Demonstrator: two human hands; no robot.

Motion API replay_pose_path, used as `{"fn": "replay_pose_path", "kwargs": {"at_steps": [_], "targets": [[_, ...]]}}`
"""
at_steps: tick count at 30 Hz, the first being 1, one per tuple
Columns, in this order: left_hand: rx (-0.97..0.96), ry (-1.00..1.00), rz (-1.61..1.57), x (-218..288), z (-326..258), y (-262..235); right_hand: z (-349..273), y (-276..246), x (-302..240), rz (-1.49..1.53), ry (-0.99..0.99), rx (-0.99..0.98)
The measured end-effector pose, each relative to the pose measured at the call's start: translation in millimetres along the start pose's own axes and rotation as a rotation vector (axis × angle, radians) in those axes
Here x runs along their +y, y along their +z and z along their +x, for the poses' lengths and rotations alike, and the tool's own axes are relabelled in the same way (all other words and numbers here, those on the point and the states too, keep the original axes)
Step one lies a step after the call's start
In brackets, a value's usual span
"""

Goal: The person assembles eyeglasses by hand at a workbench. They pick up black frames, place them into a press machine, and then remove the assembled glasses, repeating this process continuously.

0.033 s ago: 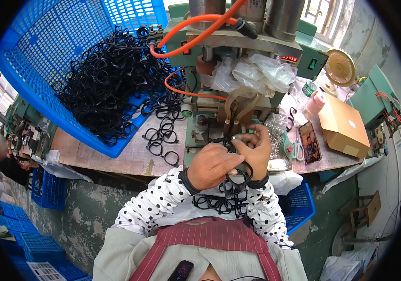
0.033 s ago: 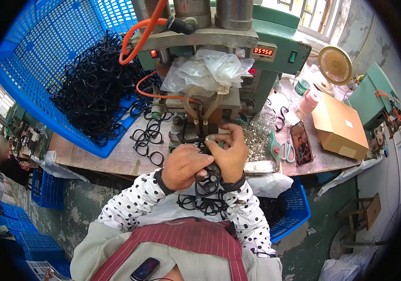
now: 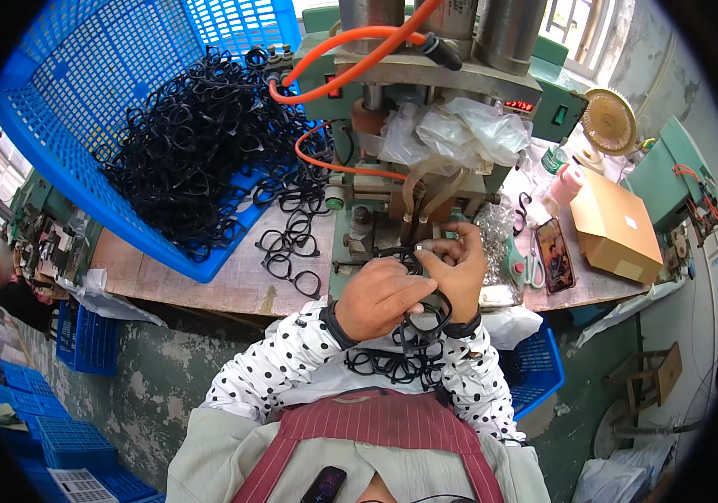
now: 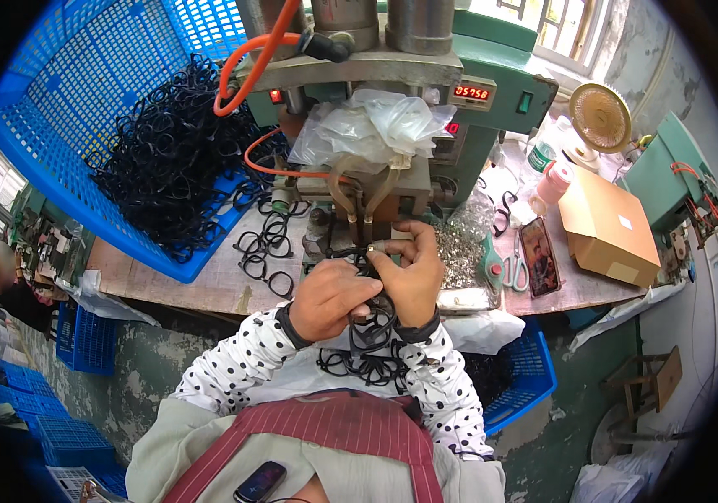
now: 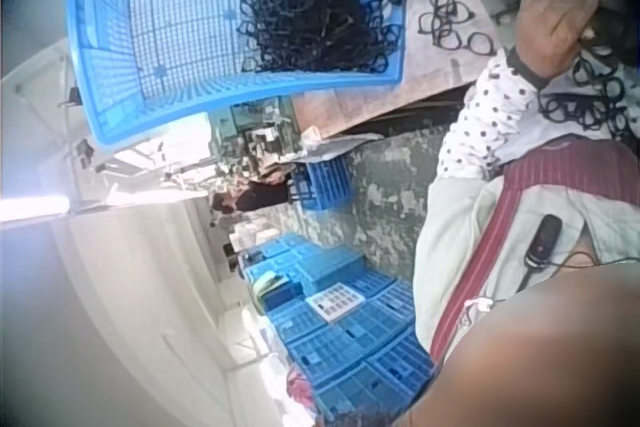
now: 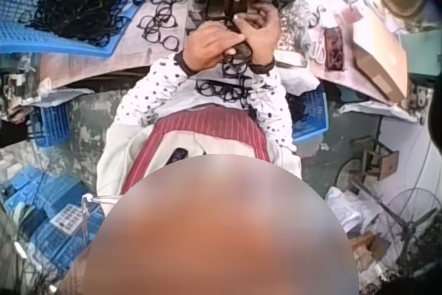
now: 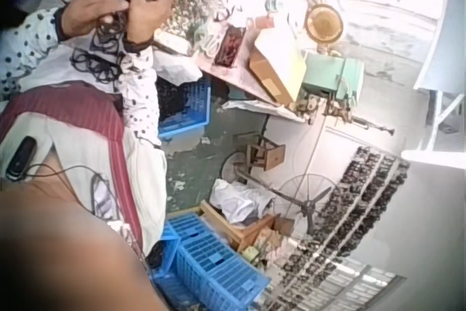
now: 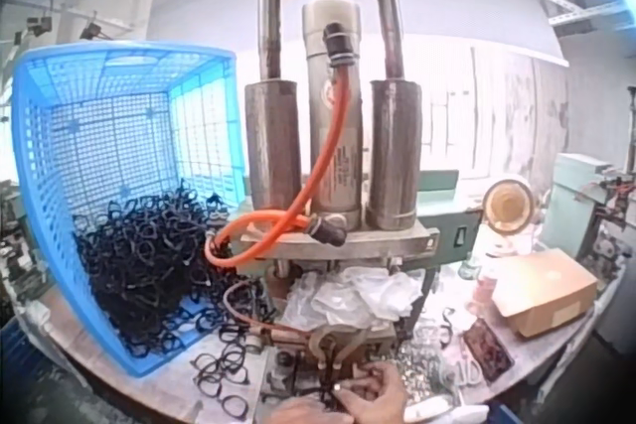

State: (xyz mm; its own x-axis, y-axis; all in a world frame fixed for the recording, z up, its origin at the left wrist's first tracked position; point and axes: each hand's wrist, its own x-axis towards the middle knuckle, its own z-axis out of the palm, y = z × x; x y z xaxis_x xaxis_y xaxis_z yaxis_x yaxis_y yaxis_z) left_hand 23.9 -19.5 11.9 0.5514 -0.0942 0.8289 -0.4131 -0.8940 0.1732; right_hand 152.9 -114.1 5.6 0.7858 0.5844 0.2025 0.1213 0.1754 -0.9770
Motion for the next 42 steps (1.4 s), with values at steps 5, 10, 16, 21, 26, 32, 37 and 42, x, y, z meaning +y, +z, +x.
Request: {"fn": "replay_pose_path", "kwargs": {"at_steps": [5, 10, 16, 21, 26, 32, 37, 42], "targets": [[-0.024, 0.118, 0.043, -4.5, -14.6, 7.8, 6.6, 13.4, -12.0, 0.064, 0.001, 0.008], [-0.074, 0.159, -0.025, 5.5, -9.1, -4.0, 9.5, 18.4, -5.6, 0.109, -0.044, 0.022], [-0.223, 0.174, -0.169, -20.2, -8.1, 5.0, 44.0, -49.0, 55.9, -0.621, -0.321, 0.377], [-0.220, 0.187, -0.217, -26.1, -6.8, 7.7, 45.5, -112.0, 100.8, -0.920, -0.128, 0.307], [-0.212, 0.162, -0.228, -24.3, -10.3, 8.5, 28.1, -98.2, 99.3, -1.225, -0.394, 0.248], [-0.213, 0.136, -0.185, -20.8, -14.3, 9.5, 36.4, -106.4, 112.2, -0.974, -0.470, 0.319], [0.018, 0.037, 0.154, -13.3, -40.2, -7.5, 31.0, -108.4, 112.5, -1.081, -0.297, 0.337], [-0.087, -0.433, 0.532, -47.2, -102.7, -42.9, 30.8, -102.9, 108.9, -0.966, -0.499, 0.374]]}}
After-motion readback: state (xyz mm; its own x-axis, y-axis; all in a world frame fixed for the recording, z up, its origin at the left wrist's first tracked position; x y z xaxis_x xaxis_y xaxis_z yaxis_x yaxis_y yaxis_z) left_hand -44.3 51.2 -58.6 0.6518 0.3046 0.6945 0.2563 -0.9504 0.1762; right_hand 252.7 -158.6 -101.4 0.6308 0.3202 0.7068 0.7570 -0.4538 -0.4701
